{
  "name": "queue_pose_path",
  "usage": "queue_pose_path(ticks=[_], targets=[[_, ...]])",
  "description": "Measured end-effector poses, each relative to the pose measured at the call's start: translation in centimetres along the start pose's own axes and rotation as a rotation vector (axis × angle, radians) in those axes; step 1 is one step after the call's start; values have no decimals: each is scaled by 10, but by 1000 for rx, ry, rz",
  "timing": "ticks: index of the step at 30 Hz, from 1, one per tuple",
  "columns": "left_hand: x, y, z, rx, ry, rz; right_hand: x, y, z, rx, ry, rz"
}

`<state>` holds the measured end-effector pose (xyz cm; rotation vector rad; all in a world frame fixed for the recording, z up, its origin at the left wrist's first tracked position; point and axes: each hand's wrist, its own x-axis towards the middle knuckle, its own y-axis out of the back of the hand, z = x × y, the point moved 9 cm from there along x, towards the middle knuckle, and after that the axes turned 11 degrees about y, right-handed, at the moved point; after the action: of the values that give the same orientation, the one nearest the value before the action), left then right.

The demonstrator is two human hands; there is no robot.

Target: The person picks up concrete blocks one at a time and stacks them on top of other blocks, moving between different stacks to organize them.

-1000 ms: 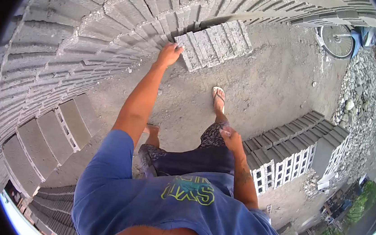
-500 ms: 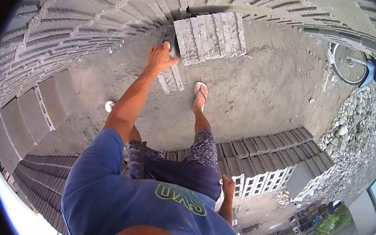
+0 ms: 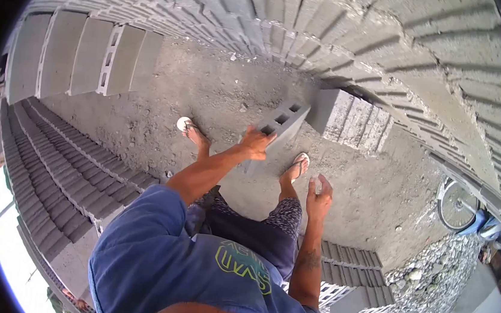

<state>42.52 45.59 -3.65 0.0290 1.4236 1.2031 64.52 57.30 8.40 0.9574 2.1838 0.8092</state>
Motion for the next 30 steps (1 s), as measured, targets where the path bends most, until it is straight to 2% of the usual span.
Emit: queue_pose_path(ticks=[2,4,5,7,9,11,12,14,17,18,19,20,21,22,23,24,25,27,30], targets=[[-62,31,-21,38,-124,72,46,-68,-63,74,183,-107],[-138,71,-46,45,-169,-63,78,-152,-106,91,286,-316],[-173,89,-62,45,-204,-32,82,-194,-116,32,255,-504],[-244,116,-102,56,-271,35,50,-237,-181,-153,113,-990],[-310,140,-144,72,-308,59,15,-269,-246,-302,214,-1150],[-365,161,-191,98,-295,48,-22,-298,-314,-198,362,-1268],[-389,166,-214,105,-276,43,-38,-317,-336,-197,399,-1265],[-430,177,-263,102,-239,109,-75,-361,-369,270,151,-1234],[-505,224,-340,58,-20,56,-101,-396,-492,267,258,-1298],[-529,237,-367,24,70,57,-93,-424,-518,165,363,-1270],[-557,257,-388,22,138,108,-91,-416,-587,142,544,-1202],[-583,276,-411,25,209,157,-89,-403,-656,69,614,-1159],[-604,293,-432,-14,276,274,-80,-406,-713,63,779,-1100],[-622,310,-452,-53,344,388,-74,-398,-772,-8,858,-1041],[-633,320,-466,-52,347,390,-66,-392,-832,-79,1076,-912],[-648,342,-483,-34,400,534,-70,-374,-893,-188,1163,-889],[-661,363,-502,-14,450,682,-73,-356,-950,-169,1327,-795],[-665,397,-541,-65,512,778,-59,-339,-1038,-206,1425,-624],[-660,452,-607,-41,595,903,-33,-335,-1141,-267,1482,-532]])
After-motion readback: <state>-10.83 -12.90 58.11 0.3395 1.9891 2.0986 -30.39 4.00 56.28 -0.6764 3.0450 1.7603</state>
